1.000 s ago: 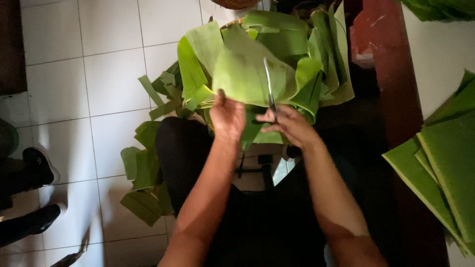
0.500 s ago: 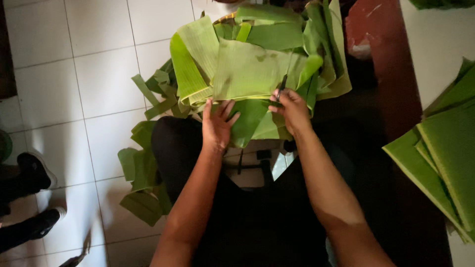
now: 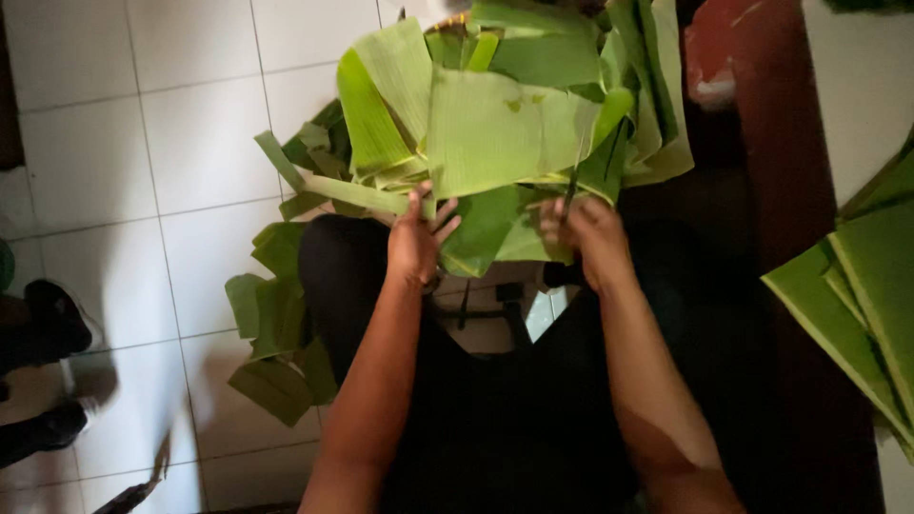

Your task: The person trims large green leaves using scissors. They pick up individual leaves from a pile, cut them into rectangular shapes, and stack the trimmed leaves to the side.

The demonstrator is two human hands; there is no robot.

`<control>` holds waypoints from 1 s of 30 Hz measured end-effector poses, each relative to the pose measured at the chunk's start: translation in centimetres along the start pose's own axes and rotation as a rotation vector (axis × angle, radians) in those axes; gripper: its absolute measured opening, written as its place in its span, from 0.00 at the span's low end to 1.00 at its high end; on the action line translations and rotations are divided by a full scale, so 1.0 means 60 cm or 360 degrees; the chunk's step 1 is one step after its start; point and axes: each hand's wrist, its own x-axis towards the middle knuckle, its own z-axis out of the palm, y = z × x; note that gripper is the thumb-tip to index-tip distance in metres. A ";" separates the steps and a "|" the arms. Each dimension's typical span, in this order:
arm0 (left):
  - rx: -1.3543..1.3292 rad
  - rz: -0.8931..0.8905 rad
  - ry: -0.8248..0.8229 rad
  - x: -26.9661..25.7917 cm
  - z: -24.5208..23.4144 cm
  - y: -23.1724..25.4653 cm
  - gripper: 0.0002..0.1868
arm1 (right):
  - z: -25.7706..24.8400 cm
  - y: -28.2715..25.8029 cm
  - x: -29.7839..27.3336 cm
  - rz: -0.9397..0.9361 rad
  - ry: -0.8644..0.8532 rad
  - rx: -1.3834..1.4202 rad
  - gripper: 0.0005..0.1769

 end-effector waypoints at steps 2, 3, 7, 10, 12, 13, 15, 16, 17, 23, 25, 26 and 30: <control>0.0046 -0.0029 -0.0073 -0.008 0.008 0.008 0.24 | 0.000 0.029 -0.036 0.0037 -0.0321 0.0134 0.15; 0.0071 -0.0045 -0.0111 -0.011 0.011 0.010 0.24 | -0.003 0.036 -0.053 0.0184 -0.0469 0.0104 0.16; 0.0075 0.0022 -0.0142 -0.018 0.018 0.016 0.26 | 0.000 0.044 -0.081 0.0580 -0.0917 0.0147 0.23; 0.0010 0.0059 -0.0212 -0.023 0.016 0.016 0.26 | 0.011 0.049 -0.061 0.0634 -0.0993 0.0125 0.25; -0.0103 0.0026 -0.0198 -0.021 0.012 0.016 0.27 | 0.015 0.049 -0.049 0.0642 -0.1011 0.0105 0.25; -0.0091 0.0041 -0.0229 -0.020 0.009 0.014 0.27 | 0.018 0.049 -0.045 0.0646 -0.1034 0.0119 0.25; -0.0069 0.0067 -0.0293 -0.020 0.005 0.009 0.28 | 0.023 0.048 -0.042 0.0646 -0.1044 0.0150 0.23; -0.0103 0.0062 -0.0294 -0.020 0.003 0.007 0.27 | 0.026 0.047 -0.044 0.0641 -0.1032 0.0167 0.22; -0.0136 0.0056 -0.0300 -0.019 0.004 0.005 0.27 | 0.029 0.045 -0.044 0.0632 -0.1017 0.0184 0.21; -0.0074 0.0042 -0.0306 -0.033 0.018 0.017 0.27 | 0.044 0.038 -0.039 0.0643 -0.0993 0.0066 0.20; -0.0047 0.0035 -0.0305 -0.038 0.022 0.022 0.28 | 0.048 0.039 -0.037 0.0648 -0.0994 0.0079 0.20; -0.0049 0.0026 -0.0300 -0.039 0.023 0.024 0.28 | 0.049 0.039 -0.037 0.0651 -0.0994 0.0086 0.20; -0.0093 -0.0011 -0.0309 -0.036 0.021 0.019 0.27 | 0.047 0.041 -0.035 0.0616 -0.1002 0.0106 0.16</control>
